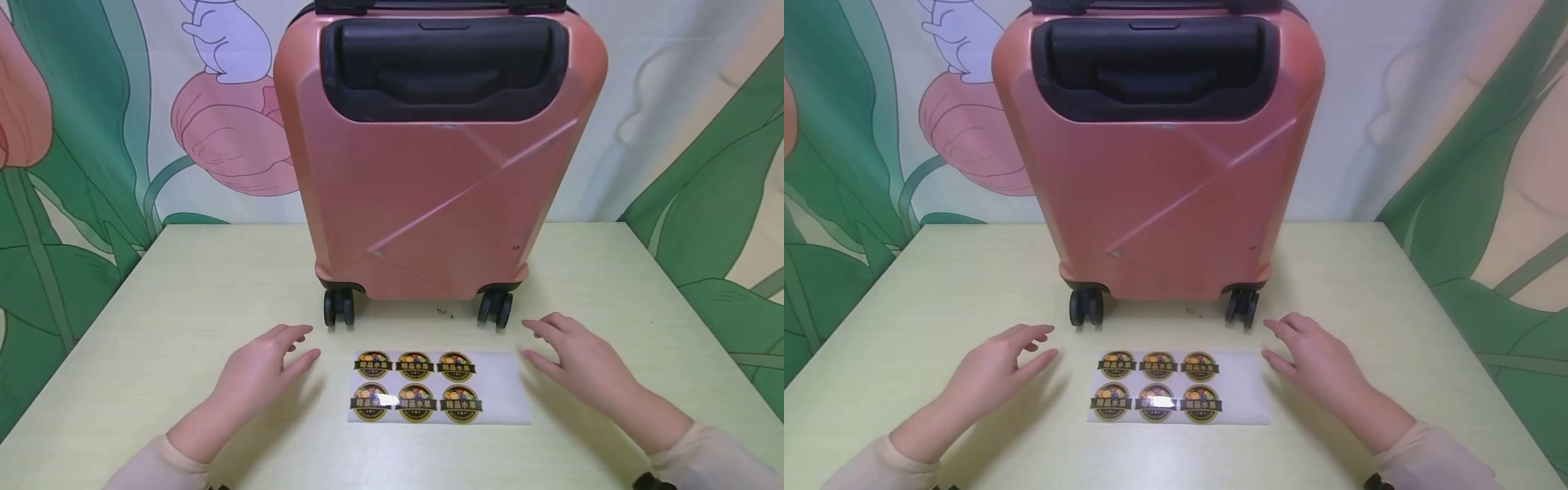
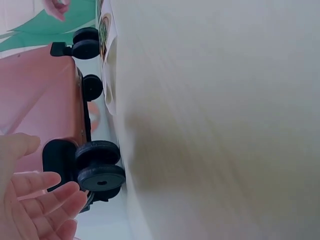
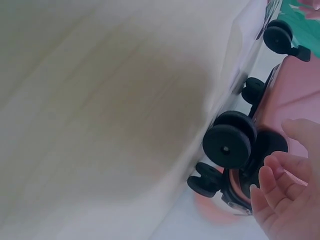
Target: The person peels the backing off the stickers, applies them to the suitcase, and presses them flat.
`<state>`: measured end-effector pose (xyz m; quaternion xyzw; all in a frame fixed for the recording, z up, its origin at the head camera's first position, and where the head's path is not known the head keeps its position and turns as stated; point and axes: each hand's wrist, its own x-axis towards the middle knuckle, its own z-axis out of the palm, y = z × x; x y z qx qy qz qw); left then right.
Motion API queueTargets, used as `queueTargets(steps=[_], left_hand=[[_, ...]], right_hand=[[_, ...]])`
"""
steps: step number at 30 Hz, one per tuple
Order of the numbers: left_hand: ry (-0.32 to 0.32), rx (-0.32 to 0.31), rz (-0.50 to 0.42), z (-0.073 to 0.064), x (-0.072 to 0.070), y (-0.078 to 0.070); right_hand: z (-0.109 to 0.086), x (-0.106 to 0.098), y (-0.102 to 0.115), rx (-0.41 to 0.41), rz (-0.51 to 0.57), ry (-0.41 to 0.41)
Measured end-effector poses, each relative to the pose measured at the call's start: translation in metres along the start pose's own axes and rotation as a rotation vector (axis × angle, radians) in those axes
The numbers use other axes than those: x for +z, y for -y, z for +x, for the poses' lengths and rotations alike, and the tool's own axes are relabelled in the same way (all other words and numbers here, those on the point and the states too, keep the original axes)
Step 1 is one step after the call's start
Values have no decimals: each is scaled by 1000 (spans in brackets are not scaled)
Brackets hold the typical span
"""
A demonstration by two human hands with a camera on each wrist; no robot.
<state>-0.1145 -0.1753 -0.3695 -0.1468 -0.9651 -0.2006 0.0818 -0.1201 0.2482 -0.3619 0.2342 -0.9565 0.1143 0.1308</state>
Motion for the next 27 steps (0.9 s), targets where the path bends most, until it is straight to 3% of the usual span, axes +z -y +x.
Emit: queueTargets(steps=[8,27], left_hand=[[105,-58,-106,-1,1,-6],[182,-99,-227,-5,6,-15]], right_hand=[[3,3,9,-25,37,-3],[10,15,22,-41,70,48]])
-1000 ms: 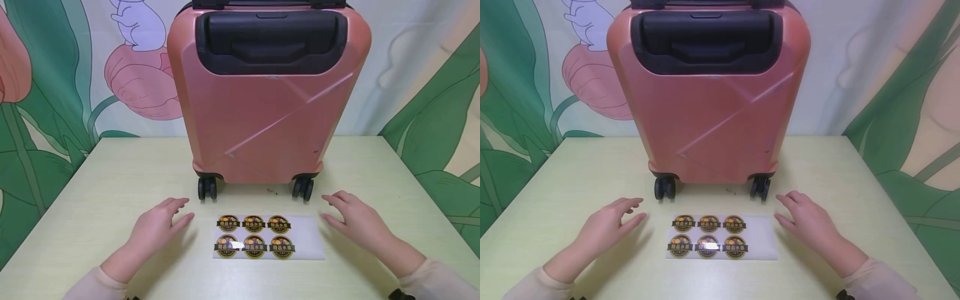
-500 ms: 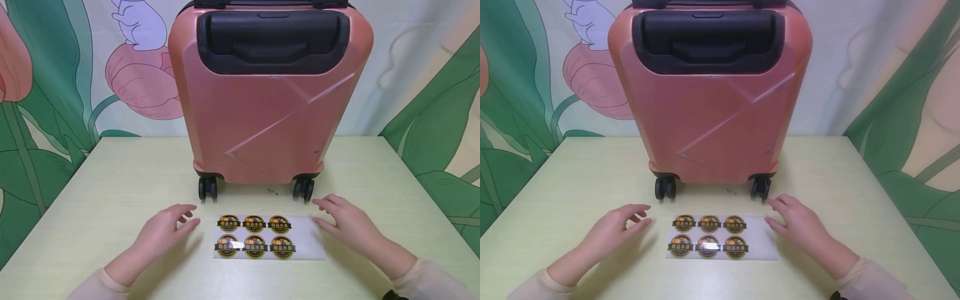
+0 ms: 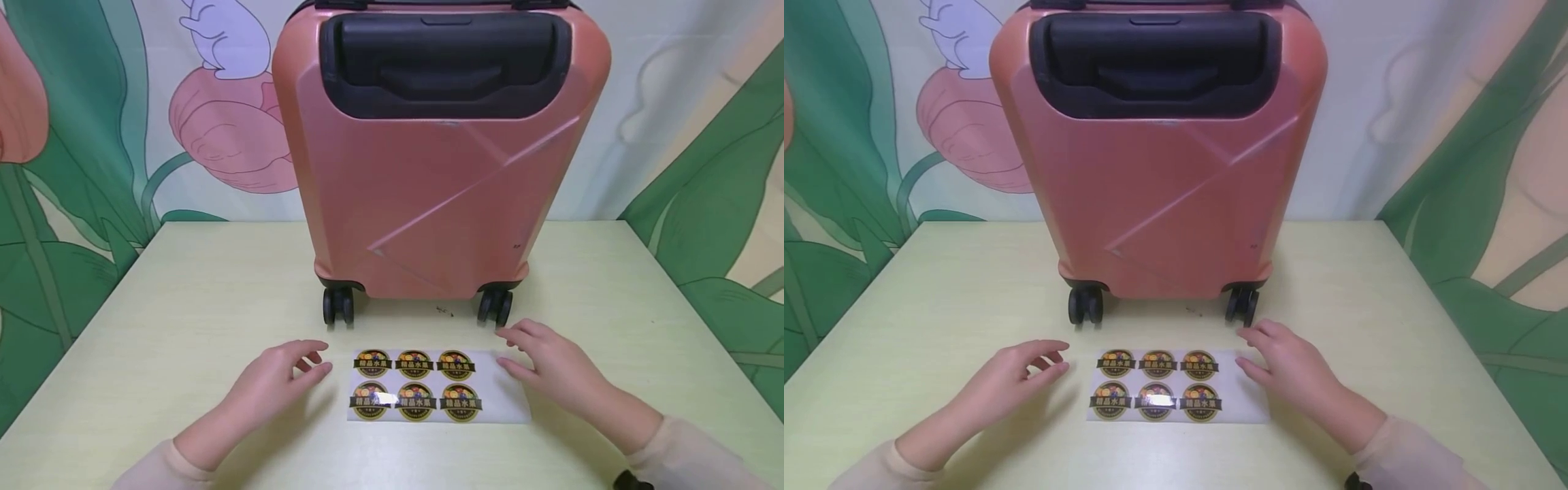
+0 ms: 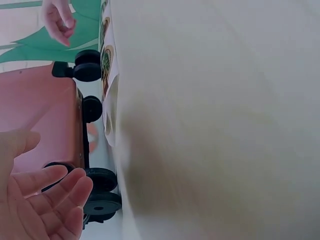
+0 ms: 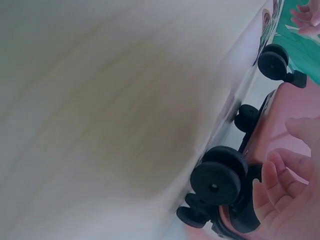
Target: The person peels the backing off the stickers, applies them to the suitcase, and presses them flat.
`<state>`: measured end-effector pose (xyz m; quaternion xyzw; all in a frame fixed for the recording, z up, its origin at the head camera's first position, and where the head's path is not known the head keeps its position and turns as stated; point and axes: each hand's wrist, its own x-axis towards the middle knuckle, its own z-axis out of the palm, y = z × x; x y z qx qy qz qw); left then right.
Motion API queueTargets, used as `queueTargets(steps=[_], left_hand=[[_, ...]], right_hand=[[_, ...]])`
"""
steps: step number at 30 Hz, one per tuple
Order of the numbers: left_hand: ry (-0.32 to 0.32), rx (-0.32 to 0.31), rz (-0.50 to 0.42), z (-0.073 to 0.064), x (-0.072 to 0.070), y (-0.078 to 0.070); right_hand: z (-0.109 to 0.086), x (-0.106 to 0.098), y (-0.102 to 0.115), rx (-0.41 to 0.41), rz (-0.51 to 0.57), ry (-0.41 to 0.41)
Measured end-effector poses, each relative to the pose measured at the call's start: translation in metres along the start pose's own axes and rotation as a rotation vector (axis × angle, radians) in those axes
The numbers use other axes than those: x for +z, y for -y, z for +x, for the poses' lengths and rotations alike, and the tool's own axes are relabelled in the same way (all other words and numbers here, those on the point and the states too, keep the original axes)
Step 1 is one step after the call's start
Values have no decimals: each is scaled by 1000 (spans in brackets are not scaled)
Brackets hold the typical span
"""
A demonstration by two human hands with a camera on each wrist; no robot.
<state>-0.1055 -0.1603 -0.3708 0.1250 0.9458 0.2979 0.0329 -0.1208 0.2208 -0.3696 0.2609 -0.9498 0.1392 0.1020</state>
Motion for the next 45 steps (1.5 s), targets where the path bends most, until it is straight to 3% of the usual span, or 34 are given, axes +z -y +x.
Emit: queueTargets(steps=[7,13,20,30,39,45], left_hand=[[127,11,-239,1,3,1],[166,-2,-297,0,3,-1],[264,-12,-382,0,6,0],[313,-34,-505,-3,9,-1],[318,-136,-622,-6,13,-5],[368,-184,-756,-7,13,-3]], right_hand=[[3,5,8,-18,19,19],[4,5,20,-26,88,62],[6,8,32,-33,279,147],[12,21,51,-132,362,195],[18,24,65,-160,370,271],[22,29,72,-161,350,291]])
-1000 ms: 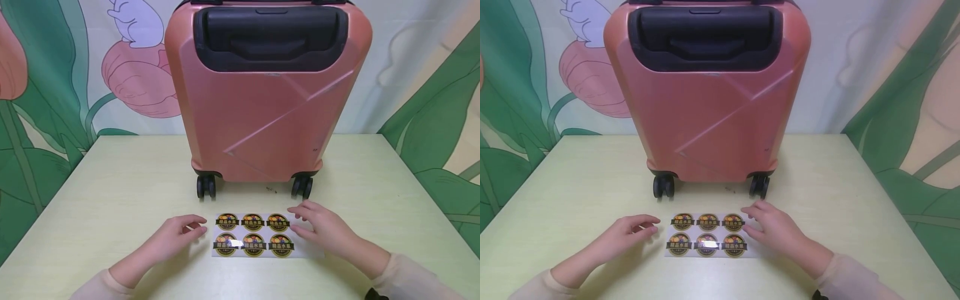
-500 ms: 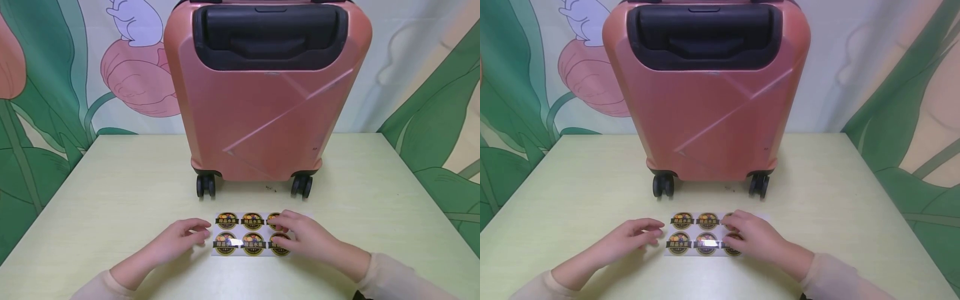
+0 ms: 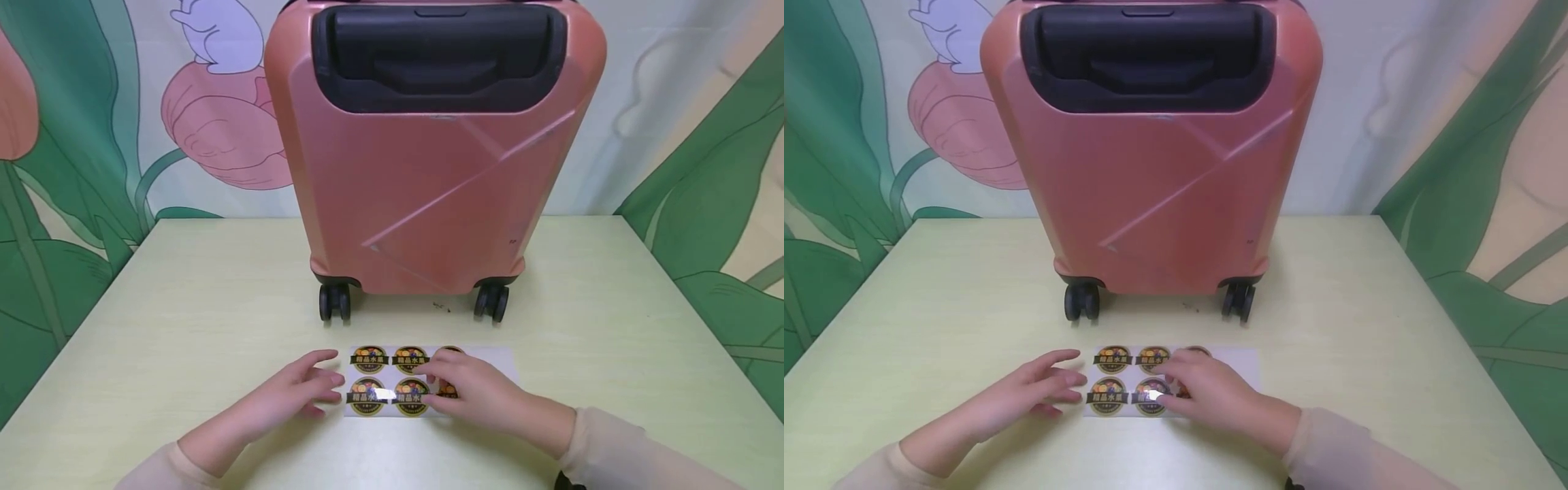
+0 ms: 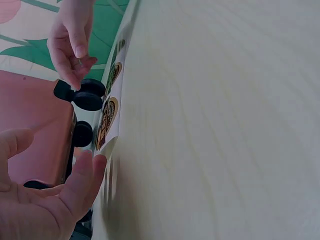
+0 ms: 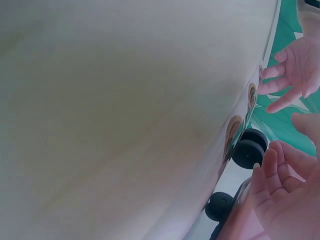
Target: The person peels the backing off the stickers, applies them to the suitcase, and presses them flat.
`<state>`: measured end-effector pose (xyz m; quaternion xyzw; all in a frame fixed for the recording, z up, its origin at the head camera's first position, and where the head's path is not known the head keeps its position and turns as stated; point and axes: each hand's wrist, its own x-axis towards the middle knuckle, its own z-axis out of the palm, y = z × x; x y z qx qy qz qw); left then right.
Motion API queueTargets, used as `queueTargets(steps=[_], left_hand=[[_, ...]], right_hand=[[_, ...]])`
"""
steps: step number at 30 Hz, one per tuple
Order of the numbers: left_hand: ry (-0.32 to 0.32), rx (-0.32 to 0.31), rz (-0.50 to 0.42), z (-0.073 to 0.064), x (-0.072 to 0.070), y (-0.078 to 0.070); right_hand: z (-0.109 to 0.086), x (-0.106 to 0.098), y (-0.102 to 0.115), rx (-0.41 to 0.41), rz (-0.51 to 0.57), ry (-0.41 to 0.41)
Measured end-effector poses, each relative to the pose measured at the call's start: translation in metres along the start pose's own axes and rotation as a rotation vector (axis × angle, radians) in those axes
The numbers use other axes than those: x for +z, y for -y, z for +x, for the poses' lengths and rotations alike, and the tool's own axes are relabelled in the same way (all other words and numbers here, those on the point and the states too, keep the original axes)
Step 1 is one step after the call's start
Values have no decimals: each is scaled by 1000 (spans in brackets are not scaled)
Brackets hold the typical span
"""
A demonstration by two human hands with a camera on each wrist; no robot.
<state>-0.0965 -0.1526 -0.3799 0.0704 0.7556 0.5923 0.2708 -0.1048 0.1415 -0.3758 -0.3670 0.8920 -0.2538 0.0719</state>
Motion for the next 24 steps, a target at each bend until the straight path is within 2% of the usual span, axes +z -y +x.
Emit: queueTargets(steps=[6,11,18,24], left_hand=[[42,-51,-151,2,-2,5],[44,-70,-258,4,0,6],[75,-50,-335,6,2,8],[87,-42,-366,6,4,4]], right_hand=[[6,4,8,8,4,53],[10,8,14,4,11,54],[14,11,17,2,12,61],[17,14,19,8,-40,57]])
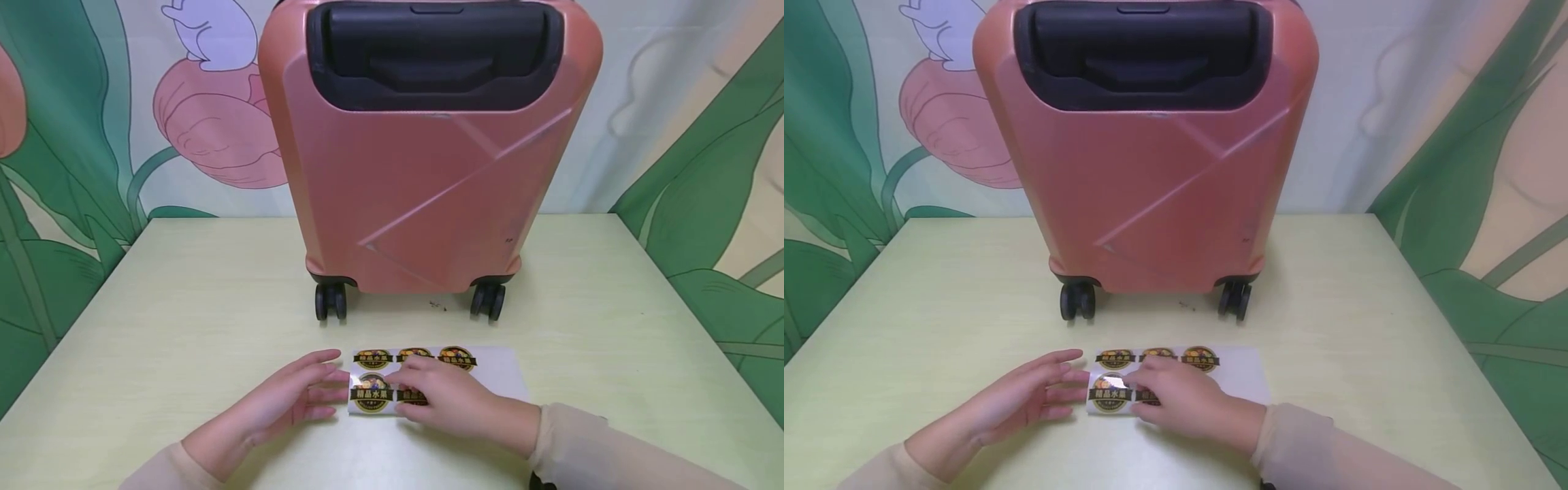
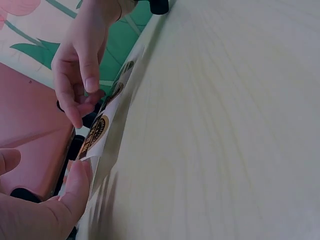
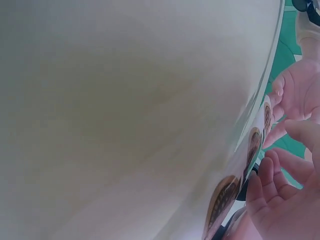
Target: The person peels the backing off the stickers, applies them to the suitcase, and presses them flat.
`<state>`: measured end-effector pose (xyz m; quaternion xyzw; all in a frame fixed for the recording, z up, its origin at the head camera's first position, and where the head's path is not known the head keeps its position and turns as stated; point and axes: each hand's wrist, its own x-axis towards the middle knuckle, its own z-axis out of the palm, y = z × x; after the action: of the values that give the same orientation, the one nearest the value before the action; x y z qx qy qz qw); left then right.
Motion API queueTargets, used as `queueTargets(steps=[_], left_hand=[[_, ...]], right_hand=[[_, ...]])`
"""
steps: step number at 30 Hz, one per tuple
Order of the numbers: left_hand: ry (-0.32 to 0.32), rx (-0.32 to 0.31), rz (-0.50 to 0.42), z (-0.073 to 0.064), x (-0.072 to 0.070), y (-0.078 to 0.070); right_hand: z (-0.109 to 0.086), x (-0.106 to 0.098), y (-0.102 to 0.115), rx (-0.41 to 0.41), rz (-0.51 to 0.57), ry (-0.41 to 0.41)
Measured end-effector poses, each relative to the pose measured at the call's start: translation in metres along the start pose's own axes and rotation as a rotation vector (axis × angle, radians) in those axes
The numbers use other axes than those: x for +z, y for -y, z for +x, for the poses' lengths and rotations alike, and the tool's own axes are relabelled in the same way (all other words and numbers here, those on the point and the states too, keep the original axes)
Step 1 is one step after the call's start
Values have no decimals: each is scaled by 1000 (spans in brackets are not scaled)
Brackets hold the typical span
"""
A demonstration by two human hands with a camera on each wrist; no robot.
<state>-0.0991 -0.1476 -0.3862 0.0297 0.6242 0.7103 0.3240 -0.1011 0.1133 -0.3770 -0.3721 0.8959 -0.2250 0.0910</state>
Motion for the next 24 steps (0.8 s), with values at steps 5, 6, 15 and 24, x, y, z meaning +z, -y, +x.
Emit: queueTargets(steps=[5,6,15,24], left_hand=[[-7,6,-10,-1,3,-2],[-11,5,-11,-1,4,-2],[-27,-3,-60,-1,8,-3],[-54,-17,-68,0,10,0]], right_hand=[[1,1,4,-8,-62,-33],[1,1,4,-10,-76,-38],[6,0,7,-10,-135,-26],[6,0,9,-38,-137,-64]])
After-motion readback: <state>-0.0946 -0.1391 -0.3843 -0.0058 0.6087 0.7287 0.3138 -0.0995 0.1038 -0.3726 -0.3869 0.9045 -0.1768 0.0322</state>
